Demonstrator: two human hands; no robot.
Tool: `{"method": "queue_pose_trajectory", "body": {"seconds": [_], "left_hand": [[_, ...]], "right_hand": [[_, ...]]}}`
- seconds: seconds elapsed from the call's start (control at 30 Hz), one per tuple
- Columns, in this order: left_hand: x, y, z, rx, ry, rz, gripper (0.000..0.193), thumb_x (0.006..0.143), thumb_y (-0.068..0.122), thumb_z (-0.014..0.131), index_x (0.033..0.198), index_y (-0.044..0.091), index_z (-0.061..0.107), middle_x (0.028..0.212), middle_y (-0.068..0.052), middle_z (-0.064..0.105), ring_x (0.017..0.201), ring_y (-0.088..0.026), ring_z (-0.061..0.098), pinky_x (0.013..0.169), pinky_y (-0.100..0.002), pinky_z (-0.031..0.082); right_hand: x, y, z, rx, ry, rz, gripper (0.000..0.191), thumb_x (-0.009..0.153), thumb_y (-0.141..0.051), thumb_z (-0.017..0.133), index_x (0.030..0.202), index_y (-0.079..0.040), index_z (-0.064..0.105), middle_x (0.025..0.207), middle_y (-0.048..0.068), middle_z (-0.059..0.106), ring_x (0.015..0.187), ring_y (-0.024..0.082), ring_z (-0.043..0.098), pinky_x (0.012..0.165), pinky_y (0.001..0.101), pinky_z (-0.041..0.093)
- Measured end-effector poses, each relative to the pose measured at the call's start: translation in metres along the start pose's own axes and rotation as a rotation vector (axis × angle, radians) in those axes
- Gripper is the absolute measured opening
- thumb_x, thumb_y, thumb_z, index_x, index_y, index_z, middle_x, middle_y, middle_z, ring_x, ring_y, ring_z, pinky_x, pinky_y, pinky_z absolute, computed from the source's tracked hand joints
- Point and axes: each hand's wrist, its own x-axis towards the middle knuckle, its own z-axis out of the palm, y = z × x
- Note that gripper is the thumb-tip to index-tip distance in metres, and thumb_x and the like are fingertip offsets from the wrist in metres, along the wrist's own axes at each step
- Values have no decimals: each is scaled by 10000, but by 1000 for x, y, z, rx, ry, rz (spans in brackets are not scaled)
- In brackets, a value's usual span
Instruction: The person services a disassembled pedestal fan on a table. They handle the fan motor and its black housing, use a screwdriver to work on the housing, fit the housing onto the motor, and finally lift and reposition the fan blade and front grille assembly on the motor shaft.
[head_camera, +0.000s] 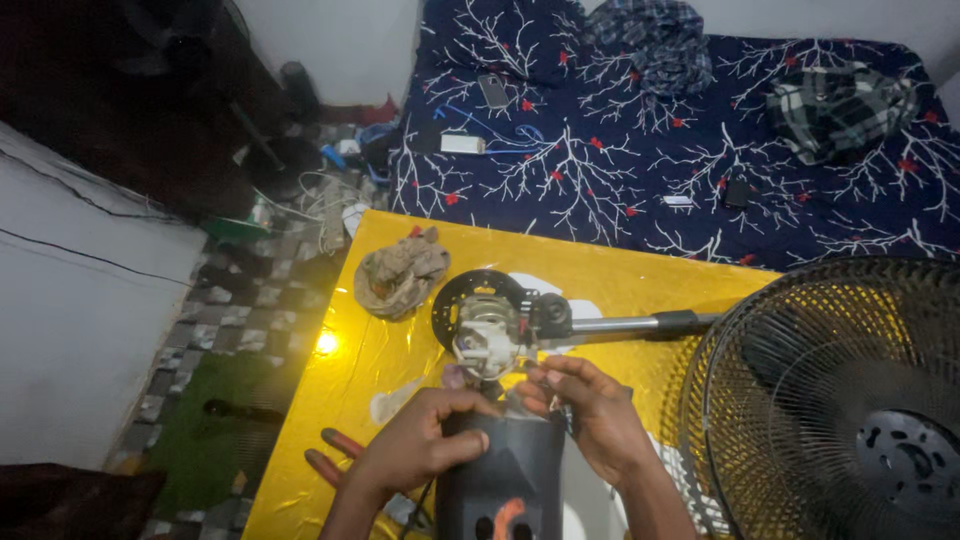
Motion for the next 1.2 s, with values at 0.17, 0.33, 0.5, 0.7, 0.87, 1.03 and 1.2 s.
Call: {"method": "queue_pose_trajectory", "body": {"seconds": [0.17,0.33,0.5,0.7,0.87,1.03,1.2], "left_hand": [[-3,18,10,146,-63,-89,320,766,166,764,1056,31,777,840,-15,715,790,-72,618,703,-250,509],[2,35,22,332,-130,17,356,784,252,797,1100,89,791,908,-21,751,804,-84,671,710,-249,527],[12,44,30,327,-175,-201,393,813,305,777,1157,117,779,924,-117,767,794,-190,644,717,-314,524],[18,33,27,293,-72,8,388,849,329,782,1133,65,755,1056,-50,799,1019,-139,721,910,-303,544],[38,2,20,58,-86,-183,429,932,385,619,1179,60,750,1078,-26,740,975,-127,658,815,-308,517],[60,-29,19,140,-133,-330,549,957,474,604,1232,2,658,1005,-50,667,870,-134,581,748,-287,514],[67,-48,30,176,-81,-470,645,853,437,731,1358,90,528,884,-101,651,793,-168,567,681,-315,465]], "right_hand": [[-9,-5,-7,20,-185,19,506,925,-118,580,1403,31,510,1291,230,663,1163,331,694,969,442,526],[-16,-10,-21,-43,-99,56,534,936,-244,568,1434,-70,484,1315,252,688,1154,351,695,978,451,522],[-13,2,-38,-200,-16,-64,505,955,-287,584,1380,-21,529,1303,197,710,1203,306,701,1031,428,523],[-51,45,-64,-502,255,-436,547,886,-281,700,1341,3,591,1270,173,707,1171,255,691,984,378,540],[-49,82,-75,-384,276,-206,435,933,-346,612,1202,-7,655,1067,118,689,963,189,658,803,308,521],[-55,94,-70,-69,291,-36,446,979,-412,525,1062,-18,719,865,62,672,755,123,625,623,239,503],[-62,77,-80,-120,183,50,487,1037,-450,505,976,-6,695,701,82,586,555,119,488,485,225,347]]}}
